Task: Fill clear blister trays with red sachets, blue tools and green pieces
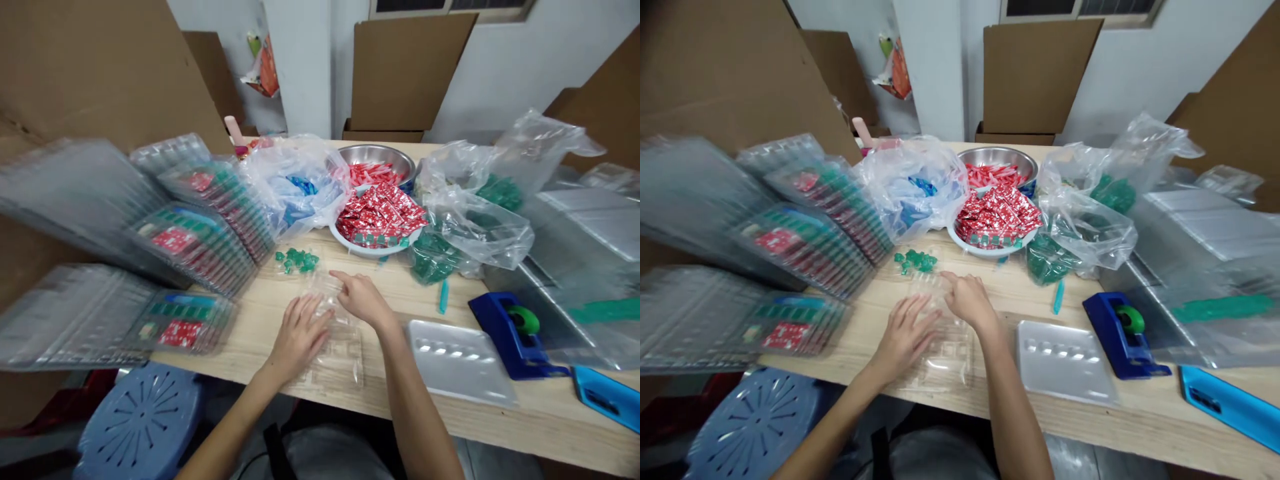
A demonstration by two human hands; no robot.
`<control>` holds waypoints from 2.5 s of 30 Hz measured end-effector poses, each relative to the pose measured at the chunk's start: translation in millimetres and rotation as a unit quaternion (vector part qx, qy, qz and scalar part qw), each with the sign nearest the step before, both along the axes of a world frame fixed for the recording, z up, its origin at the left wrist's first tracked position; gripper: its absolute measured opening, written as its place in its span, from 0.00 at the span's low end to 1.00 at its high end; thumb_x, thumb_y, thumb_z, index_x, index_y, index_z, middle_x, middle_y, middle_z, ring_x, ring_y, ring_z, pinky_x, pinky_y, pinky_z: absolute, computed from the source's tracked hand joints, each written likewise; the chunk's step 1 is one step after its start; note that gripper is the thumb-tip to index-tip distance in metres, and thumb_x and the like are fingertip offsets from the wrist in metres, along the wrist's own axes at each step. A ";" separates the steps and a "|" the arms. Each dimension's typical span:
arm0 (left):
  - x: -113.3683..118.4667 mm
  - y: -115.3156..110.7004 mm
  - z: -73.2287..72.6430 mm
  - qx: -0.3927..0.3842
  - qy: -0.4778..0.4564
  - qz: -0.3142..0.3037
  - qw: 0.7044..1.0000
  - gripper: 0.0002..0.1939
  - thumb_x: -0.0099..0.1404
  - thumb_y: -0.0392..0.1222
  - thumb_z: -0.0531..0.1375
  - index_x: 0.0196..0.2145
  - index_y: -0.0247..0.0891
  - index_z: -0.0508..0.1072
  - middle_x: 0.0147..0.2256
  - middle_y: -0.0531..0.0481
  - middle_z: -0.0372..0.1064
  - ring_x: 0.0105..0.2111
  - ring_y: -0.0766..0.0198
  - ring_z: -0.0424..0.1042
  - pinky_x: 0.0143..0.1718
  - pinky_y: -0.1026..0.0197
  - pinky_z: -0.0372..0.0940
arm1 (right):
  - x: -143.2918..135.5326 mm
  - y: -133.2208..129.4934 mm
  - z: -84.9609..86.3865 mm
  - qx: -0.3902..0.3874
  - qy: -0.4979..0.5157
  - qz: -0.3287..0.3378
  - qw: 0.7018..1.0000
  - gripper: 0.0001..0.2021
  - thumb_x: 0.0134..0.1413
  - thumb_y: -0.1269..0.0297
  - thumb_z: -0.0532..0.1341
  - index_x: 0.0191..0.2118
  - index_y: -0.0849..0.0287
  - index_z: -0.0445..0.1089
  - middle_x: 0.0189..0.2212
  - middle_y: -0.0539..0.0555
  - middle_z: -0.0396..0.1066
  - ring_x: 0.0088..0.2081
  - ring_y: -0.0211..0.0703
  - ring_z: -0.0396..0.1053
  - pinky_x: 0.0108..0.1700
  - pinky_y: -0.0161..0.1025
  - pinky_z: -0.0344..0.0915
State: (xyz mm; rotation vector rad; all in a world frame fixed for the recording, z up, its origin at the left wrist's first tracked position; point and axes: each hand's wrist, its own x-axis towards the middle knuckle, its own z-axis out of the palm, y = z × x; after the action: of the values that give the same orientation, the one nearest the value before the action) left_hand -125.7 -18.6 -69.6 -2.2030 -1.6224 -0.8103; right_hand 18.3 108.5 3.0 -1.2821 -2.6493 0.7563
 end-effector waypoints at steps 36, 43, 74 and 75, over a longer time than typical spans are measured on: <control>-14.5 301.0 49.8 -0.133 -0.294 -0.091 0.942 0.06 0.61 0.34 0.56 0.32 0.37 0.74 0.36 0.46 0.75 0.41 0.56 0.73 0.52 0.51 0.65 | 76.8 -69.4 -25.8 0.038 0.229 -0.106 0.967 0.13 0.63 0.72 0.54 0.49 0.60 0.73 0.41 0.58 0.78 0.41 0.49 0.77 0.44 0.45 0.74; -32.8 297.5 68.4 -0.103 -0.455 -0.056 0.883 0.08 0.66 0.43 0.54 0.35 0.37 0.69 0.28 0.50 0.71 0.29 0.64 0.73 0.40 0.56 0.71 | 70.2 -66.3 -29.1 -0.005 0.297 -0.119 0.948 0.13 0.65 0.67 0.53 0.47 0.57 0.73 0.40 0.57 0.78 0.43 0.47 0.76 0.46 0.45 0.73; -36.3 169.7 53.1 -0.083 -0.436 0.052 0.895 0.08 0.68 0.35 0.54 0.44 0.37 0.69 0.33 0.54 0.72 0.30 0.69 0.71 0.36 0.64 0.69 | 61.8 -132.5 -79.3 0.070 0.170 -0.066 0.981 0.09 0.65 0.70 0.55 0.42 0.58 0.73 0.35 0.56 0.73 0.36 0.45 0.68 0.38 0.41 0.65; -38.3 152.2 43.8 -0.097 -0.451 0.045 0.886 0.13 0.67 0.36 0.55 0.49 0.38 0.67 0.34 0.53 0.73 0.29 0.68 0.72 0.33 0.64 0.69 | 60.9 -132.2 -82.0 0.083 0.163 -0.062 0.981 0.09 0.64 0.71 0.55 0.42 0.59 0.73 0.36 0.57 0.73 0.37 0.45 0.68 0.39 0.41 0.65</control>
State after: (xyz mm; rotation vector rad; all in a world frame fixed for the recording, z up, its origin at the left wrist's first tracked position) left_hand -164.0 133.7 -25.8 -1.9299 -2.2412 -1.9084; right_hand 79.2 -23.7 -79.0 -1.1556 -2.2970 0.6478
